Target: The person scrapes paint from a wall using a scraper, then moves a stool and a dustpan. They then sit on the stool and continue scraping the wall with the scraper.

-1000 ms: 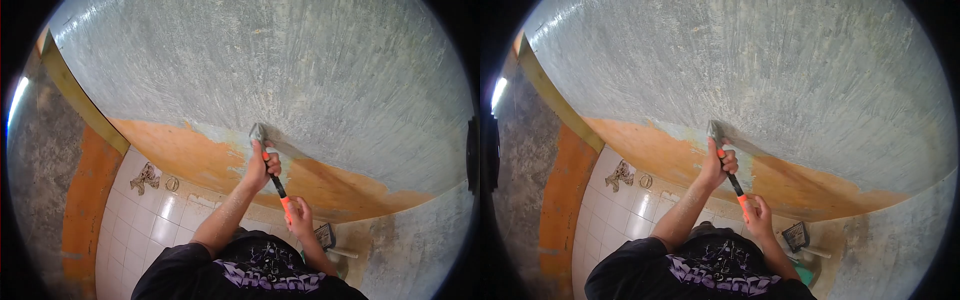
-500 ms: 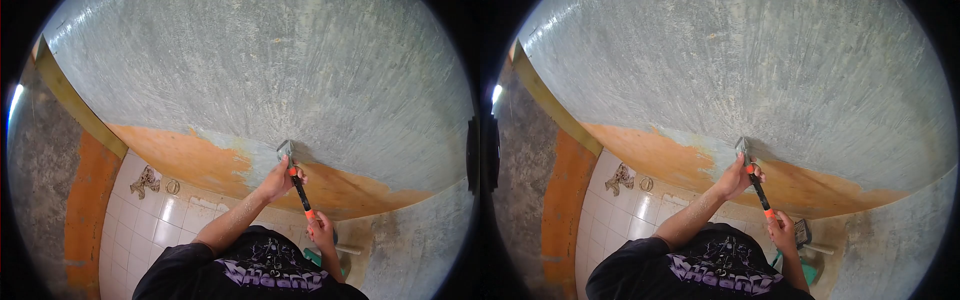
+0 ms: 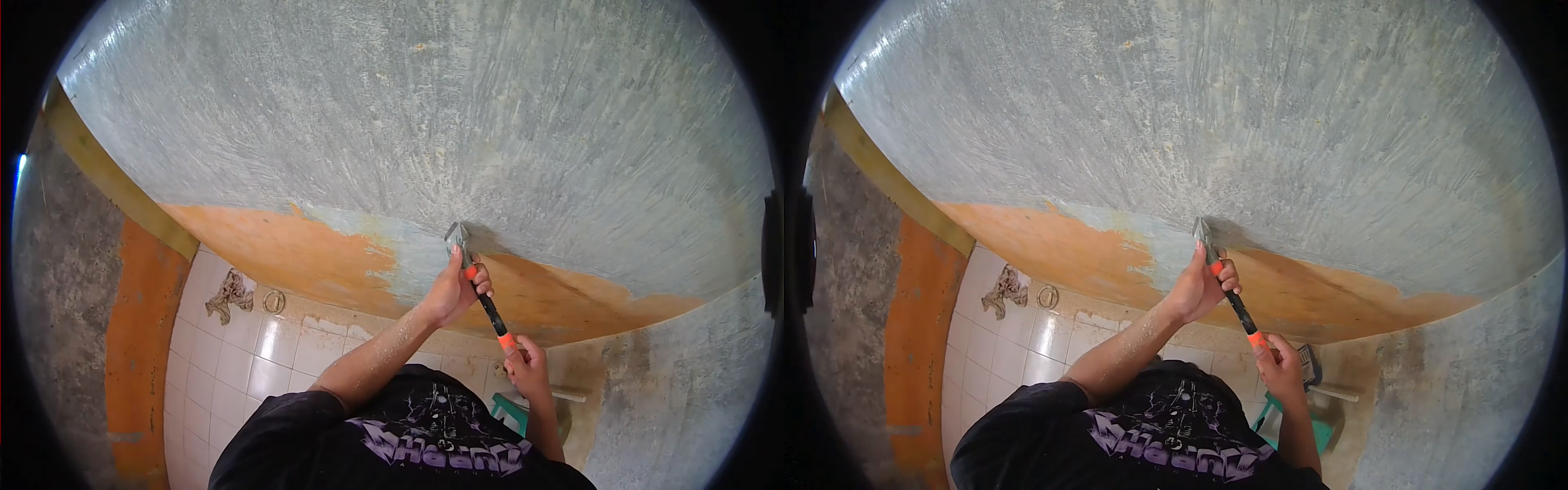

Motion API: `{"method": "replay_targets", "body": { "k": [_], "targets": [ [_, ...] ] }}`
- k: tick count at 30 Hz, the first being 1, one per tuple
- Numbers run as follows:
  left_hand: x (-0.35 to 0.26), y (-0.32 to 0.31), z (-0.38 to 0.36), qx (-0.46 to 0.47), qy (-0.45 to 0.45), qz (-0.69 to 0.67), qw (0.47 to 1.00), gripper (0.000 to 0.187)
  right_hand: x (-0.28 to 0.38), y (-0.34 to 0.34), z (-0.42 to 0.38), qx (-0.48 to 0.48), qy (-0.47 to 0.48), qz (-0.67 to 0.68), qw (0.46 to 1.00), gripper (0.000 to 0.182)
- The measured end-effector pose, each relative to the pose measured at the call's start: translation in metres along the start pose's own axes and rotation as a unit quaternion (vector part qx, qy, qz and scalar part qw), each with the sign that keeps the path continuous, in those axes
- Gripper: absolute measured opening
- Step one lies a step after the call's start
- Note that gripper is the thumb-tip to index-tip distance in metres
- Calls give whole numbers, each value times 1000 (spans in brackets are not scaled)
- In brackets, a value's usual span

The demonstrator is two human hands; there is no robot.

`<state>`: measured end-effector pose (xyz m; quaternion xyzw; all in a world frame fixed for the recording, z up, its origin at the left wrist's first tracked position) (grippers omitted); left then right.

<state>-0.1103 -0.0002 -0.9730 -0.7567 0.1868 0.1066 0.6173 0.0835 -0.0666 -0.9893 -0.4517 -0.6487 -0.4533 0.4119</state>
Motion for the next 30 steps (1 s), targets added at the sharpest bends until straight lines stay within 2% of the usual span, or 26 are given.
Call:
{"method": "replay_targets", "body": {
  "k": [6, 12, 19, 30],
  "targets": [
    [-8, 9, -1, -14, -39, 4, 999, 51, -6, -11, 3, 4, 27, -7, 1000, 35],
    [-11, 17, 0, -67, -65, -4, 996, 52, -8, -18, 3, 5, 40, -10, 999, 35],
    [-14, 15, -1, -61, -77, -8, 995, 53, -5, -20, 6, 10, 40, -40, 998, 36],
    [-40, 23, -9, -83, -102, -17, 991, 54, 7, -45, 11, 20, 46, -10, 999, 37]
  ]
}}
Point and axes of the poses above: each hand's wrist, its own z-axis towards the middle knuckle, its own y-axis out of the back of the hand, x = y × z, the point moved 9 cm from there along z, towards the middle knuckle, and after that the axes turned 14 degrees about -x, right-handed, at the moved point
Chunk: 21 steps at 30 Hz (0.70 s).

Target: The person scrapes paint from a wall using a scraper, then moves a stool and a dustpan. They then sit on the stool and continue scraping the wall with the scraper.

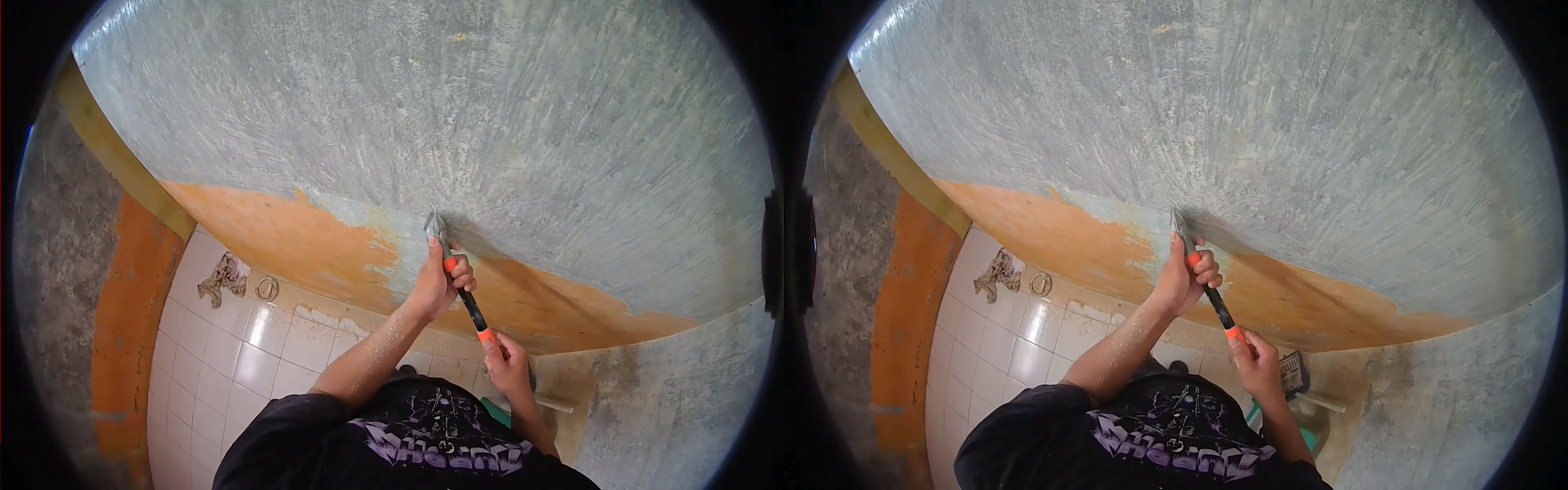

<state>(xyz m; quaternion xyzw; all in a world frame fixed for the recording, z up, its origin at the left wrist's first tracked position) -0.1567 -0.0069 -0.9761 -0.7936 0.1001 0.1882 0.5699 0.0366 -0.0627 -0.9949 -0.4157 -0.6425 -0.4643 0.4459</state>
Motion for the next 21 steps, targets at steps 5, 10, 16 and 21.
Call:
{"method": "replay_targets", "body": {
  "k": [5, 10, 16, 21],
  "targets": [
    [-9, 4, 0, -2, 1, 0, 1000, 54, -6, -8, 2, 14, -24, 12, 1000, 39],
    [5, -8, -3, 10, 22, -12, 1000, 54, 0, 15, -2, 19, -59, 26, 998, 40],
    [32, -16, -1, 24, 42, -11, 999, 52, -7, 36, -7, -1, -59, 37, 998, 39],
    [30, -14, 0, 22, 29, -3, 999, 52, -8, 36, -2, 10, -47, 13, 999, 39]
  ]
}}
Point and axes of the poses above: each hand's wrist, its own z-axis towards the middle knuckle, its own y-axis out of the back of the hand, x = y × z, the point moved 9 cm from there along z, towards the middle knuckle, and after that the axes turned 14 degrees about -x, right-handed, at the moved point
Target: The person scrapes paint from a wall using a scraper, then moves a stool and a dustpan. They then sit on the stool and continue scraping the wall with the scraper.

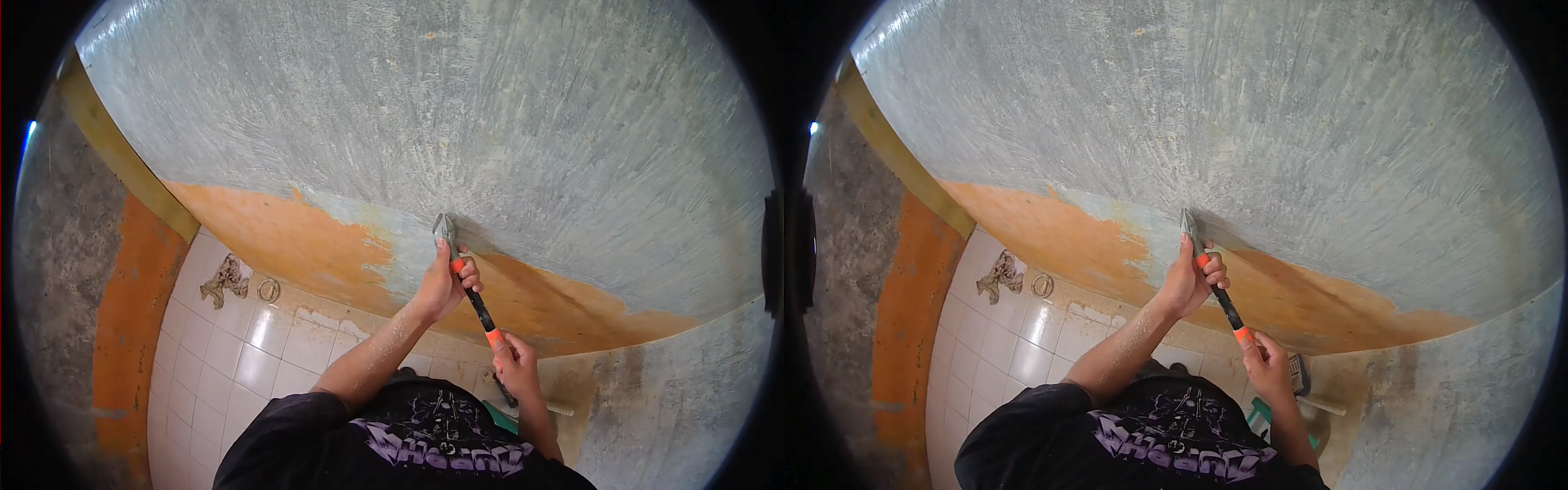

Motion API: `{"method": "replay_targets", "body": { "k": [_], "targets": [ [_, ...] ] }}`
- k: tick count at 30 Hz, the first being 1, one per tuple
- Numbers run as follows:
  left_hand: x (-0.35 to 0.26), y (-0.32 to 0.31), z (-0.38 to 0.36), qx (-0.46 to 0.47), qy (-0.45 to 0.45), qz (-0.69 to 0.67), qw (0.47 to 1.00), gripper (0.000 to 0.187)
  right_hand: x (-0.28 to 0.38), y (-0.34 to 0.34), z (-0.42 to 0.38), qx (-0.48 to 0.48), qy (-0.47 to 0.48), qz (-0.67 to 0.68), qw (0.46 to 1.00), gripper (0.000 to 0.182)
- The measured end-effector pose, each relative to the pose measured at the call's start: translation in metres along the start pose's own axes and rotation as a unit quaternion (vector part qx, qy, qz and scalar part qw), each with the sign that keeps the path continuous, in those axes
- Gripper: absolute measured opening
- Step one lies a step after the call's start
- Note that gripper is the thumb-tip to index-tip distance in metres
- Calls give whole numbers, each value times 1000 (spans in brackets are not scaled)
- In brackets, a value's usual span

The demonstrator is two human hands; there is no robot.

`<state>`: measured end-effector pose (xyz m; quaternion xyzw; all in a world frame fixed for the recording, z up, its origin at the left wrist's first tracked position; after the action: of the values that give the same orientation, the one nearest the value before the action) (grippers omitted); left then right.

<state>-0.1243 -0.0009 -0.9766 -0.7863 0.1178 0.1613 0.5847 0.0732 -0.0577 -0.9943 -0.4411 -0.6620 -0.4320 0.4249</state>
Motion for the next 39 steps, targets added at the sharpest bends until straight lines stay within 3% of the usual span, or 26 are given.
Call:
{"method": "replay_targets", "body": {
  "k": [16, 28, 34, 39],
  "targets": [
    [-21, 10, 2, 1, -26, -2, 1000, 53, 0, -24, 7, 1, 18, -21, 1000, 38],
    [-69, 31, -6, 2, -29, -19, 999, 55, 15, -77, 8, 22, 57, -35, 998, 37],
    [-88, 39, -7, 0, -38, -19, 999, 54, 27, -92, 5, 42, 29, -18, 999, 39],
    [-64, 15, -16, 23, -7, -16, 1000, 52, 19, -65, -5, 42, -12, 0, 999, 40]
  ]
}}
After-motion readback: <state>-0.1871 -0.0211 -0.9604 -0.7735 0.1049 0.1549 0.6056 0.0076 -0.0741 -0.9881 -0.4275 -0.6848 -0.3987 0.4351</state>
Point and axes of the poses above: each hand's wrist, its own z-axis towards the middle knuckle, its own y-axis out of the back of the hand, x = y × z, the point moved 9 cm from there along z, towards the middle knuckle, and after that the axes turned 14 degrees about -x, right-handed, at the moved point
